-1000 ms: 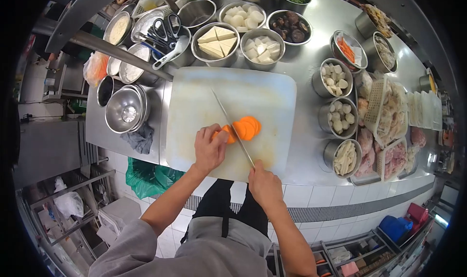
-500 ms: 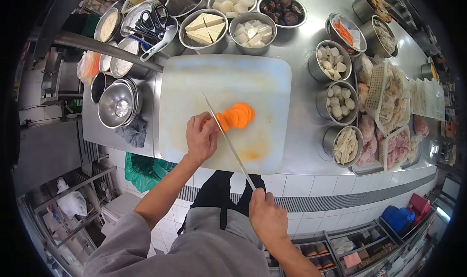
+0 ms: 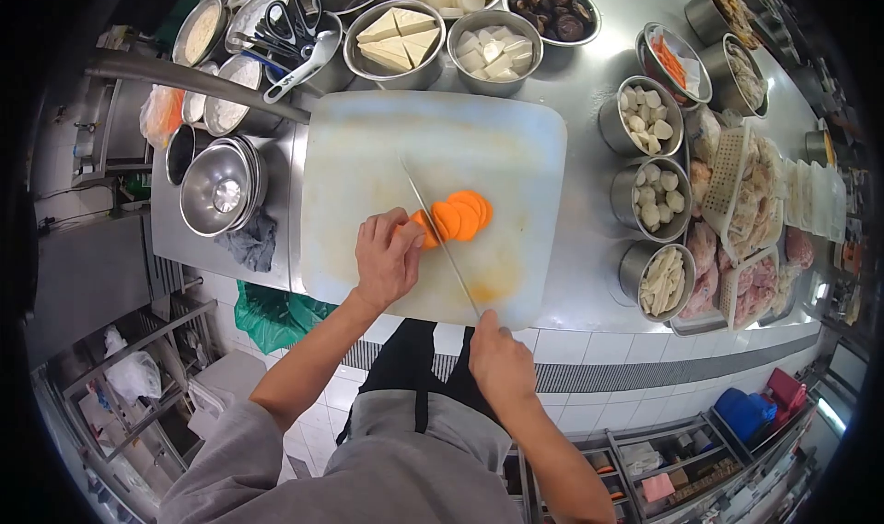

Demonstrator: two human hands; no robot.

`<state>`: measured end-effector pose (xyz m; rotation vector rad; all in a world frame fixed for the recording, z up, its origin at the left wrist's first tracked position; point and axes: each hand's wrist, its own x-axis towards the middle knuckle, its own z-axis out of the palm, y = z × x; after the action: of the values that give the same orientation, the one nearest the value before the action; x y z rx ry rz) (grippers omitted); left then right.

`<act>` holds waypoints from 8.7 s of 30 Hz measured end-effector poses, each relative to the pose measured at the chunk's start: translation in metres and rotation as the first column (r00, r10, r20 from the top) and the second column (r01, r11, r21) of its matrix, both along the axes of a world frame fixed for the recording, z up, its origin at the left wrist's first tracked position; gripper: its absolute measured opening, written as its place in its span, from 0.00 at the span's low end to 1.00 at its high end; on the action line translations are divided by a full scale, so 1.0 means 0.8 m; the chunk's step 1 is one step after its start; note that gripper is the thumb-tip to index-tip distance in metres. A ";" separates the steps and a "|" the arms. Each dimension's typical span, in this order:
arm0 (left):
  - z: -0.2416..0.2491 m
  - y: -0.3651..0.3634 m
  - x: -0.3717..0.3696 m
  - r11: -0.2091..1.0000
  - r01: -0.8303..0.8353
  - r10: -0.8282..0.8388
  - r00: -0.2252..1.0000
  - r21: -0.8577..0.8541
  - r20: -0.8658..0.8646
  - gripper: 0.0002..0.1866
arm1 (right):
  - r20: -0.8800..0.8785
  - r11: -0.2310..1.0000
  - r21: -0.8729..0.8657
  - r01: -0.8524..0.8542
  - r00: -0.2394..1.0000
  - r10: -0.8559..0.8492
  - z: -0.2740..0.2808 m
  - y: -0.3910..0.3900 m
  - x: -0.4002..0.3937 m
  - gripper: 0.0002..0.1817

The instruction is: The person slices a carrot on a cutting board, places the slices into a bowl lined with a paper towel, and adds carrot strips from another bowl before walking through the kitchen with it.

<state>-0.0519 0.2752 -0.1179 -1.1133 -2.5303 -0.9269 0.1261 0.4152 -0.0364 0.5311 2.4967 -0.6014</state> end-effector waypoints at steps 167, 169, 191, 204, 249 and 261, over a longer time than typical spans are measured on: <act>-0.004 -0.009 0.000 0.998 0.044 -0.046 0.998 0.043 0.037 0.19 | -0.044 0.999 0.038 0.035 0.998 -0.033 0.085 -0.004 0.026 0.11; -0.005 -0.010 -0.002 0.998 0.046 -0.046 0.999 0.045 0.016 0.19 | -0.035 0.998 0.048 0.028 0.999 -0.026 0.092 -0.003 0.031 0.11; -0.005 -0.011 -0.004 0.997 0.064 -0.065 0.998 0.047 0.018 0.21 | -0.148 0.997 -0.033 0.076 0.986 -0.080 -0.033 0.002 -0.031 0.10; -0.006 -0.015 -0.003 0.995 0.083 -0.085 0.996 0.060 0.036 0.21 | -0.086 0.995 0.097 -0.009 0.996 0.018 0.082 0.000 0.032 0.11; 0.001 -0.022 -0.007 0.992 0.122 -0.123 0.991 0.030 0.043 0.21 | -0.004 0.999 0.037 0.006 1.000 -0.006 0.039 -0.011 -0.017 0.10; 0.005 -0.024 -0.006 0.990 0.132 -0.134 0.990 0.052 0.050 0.20 | -0.139 0.952 -0.285 0.114 0.977 -0.158 -0.006 0.028 -0.018 0.13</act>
<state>-0.0563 0.2564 -0.1142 -1.2720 -2.4857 -1.0595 0.1118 0.4379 -0.0411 0.5694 2.4787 -1.0674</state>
